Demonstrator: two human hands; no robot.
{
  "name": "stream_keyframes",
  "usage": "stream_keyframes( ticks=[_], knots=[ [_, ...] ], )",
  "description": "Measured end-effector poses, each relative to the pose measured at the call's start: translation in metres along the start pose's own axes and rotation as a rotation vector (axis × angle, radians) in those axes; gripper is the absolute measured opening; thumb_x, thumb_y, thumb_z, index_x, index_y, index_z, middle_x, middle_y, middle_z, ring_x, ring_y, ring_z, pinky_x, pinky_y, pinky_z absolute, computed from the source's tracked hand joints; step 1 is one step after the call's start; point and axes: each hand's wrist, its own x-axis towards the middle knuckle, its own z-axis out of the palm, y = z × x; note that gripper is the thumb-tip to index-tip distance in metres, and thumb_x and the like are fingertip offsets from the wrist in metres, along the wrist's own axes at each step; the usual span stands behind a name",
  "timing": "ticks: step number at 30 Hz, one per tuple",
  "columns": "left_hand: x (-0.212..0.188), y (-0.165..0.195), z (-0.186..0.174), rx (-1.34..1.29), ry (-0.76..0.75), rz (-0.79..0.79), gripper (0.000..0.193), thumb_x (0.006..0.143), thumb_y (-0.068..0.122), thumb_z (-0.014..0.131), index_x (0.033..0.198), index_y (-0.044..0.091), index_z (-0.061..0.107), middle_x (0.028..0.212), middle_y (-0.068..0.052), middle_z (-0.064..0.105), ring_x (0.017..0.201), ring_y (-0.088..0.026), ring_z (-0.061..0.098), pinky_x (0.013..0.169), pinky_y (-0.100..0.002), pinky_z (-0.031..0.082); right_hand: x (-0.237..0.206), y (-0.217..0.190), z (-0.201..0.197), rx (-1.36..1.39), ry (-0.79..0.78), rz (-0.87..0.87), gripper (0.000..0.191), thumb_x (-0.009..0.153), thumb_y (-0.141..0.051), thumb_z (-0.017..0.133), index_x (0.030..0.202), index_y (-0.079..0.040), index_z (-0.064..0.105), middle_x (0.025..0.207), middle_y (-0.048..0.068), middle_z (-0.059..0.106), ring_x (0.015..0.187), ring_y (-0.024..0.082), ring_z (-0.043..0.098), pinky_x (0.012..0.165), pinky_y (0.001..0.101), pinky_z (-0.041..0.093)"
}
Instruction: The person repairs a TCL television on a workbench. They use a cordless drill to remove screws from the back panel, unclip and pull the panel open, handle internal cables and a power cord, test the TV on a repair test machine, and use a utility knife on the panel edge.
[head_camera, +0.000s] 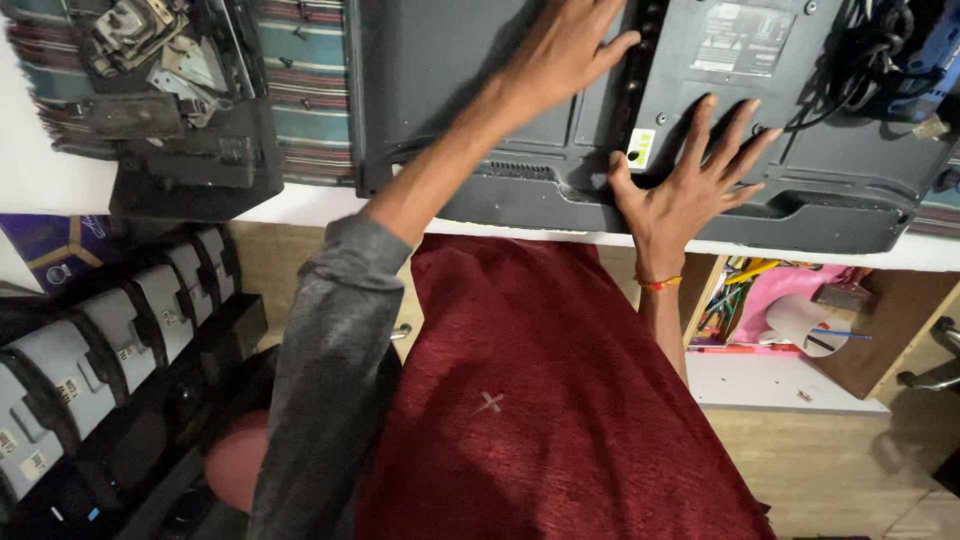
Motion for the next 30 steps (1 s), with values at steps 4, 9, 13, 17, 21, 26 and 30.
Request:
stream_keyframes(
  ticks=[4, 9, 13, 17, 21, 26, 30],
  knots=[
    [-0.034, 0.034, -0.017, -0.024, -0.159, 0.137, 0.015, 0.099, 0.012, 0.074, 0.111, 0.003, 0.07, 0.111, -0.009, 0.066, 0.114, -0.027, 0.057, 0.1, -0.042, 0.045, -0.003, -0.002, 0.003, -0.024, -0.003, 0.014, 0.11, 0.09, -0.083, 0.07, 0.173, -0.022, 0.032, 0.179, 0.014, 0.013, 0.163, 0.046, 0.0, 0.118, 0.084, 0.01],
    [-0.047, 0.057, -0.025, 0.071, -0.252, 0.205, 0.036, 0.085, 0.013, 0.076, 0.119, 0.002, 0.071, 0.121, -0.009, 0.064, 0.121, -0.025, 0.054, 0.099, -0.04, 0.044, -0.001, -0.007, 0.003, -0.026, 0.017, 0.027, 0.111, 0.09, -0.081, 0.071, 0.173, -0.019, 0.032, 0.178, 0.015, 0.013, 0.162, 0.046, -0.001, 0.117, 0.0846, 0.01],
    [-0.049, 0.065, -0.024, 0.08, -0.226, 0.221, 0.042, 0.082, 0.019, 0.078, 0.119, 0.002, 0.069, 0.125, -0.012, 0.061, 0.122, -0.029, 0.053, 0.096, -0.043, 0.042, -0.002, -0.009, -0.002, 0.009, 0.009, 0.063, 0.109, 0.086, -0.075, 0.073, 0.172, -0.021, 0.035, 0.178, 0.014, 0.015, 0.162, 0.045, 0.0, 0.117, 0.0841, 0.01],
    [-0.047, 0.054, -0.025, 0.29, -0.325, 0.369, 0.034, 0.093, 0.017, 0.072, 0.123, 0.004, 0.067, 0.134, -0.007, 0.061, 0.125, -0.022, 0.055, 0.1, -0.041, 0.043, 0.0, -0.005, -0.004, 0.026, 0.022, 0.049, 0.108, 0.085, -0.077, 0.075, 0.17, -0.022, 0.037, 0.178, 0.013, 0.016, 0.162, 0.044, 0.001, 0.116, 0.0844, 0.01],
    [-0.036, 0.036, -0.025, 0.49, -0.22, 0.594, 0.03, 0.089, 0.016, 0.07, 0.119, 0.012, 0.069, 0.122, -0.001, 0.062, 0.116, -0.019, 0.055, 0.091, -0.04, 0.042, -0.001, 0.002, -0.001, 0.034, 0.026, 0.035, 0.106, 0.085, -0.077, 0.074, 0.17, -0.023, 0.04, 0.179, 0.013, 0.018, 0.162, 0.043, 0.003, 0.116, 0.084, 0.01],
    [-0.035, 0.052, -0.021, 0.366, -0.294, 0.392, 0.02, 0.091, 0.033, 0.071, 0.087, 0.014, 0.068, 0.101, -0.004, 0.061, 0.104, -0.024, 0.057, 0.088, -0.044, 0.044, -0.004, 0.007, 0.005, 0.039, 0.044, 0.038, 0.106, 0.089, -0.08, 0.075, 0.172, -0.023, 0.039, 0.18, 0.013, 0.019, 0.164, 0.044, 0.005, 0.118, 0.0832, 0.011],
    [-0.059, 0.066, -0.05, 0.235, 0.011, 0.112, 0.016, 0.097, 0.025, 0.071, 0.098, 0.009, 0.071, 0.102, -0.005, 0.064, 0.103, -0.023, 0.06, 0.089, -0.041, 0.047, -0.003, 0.009, 0.011, 0.039, 0.043, 0.028, 0.106, 0.09, -0.075, 0.076, 0.174, -0.024, 0.038, 0.18, 0.013, 0.018, 0.164, 0.045, 0.005, 0.117, 0.0839, 0.013]
  ],
)
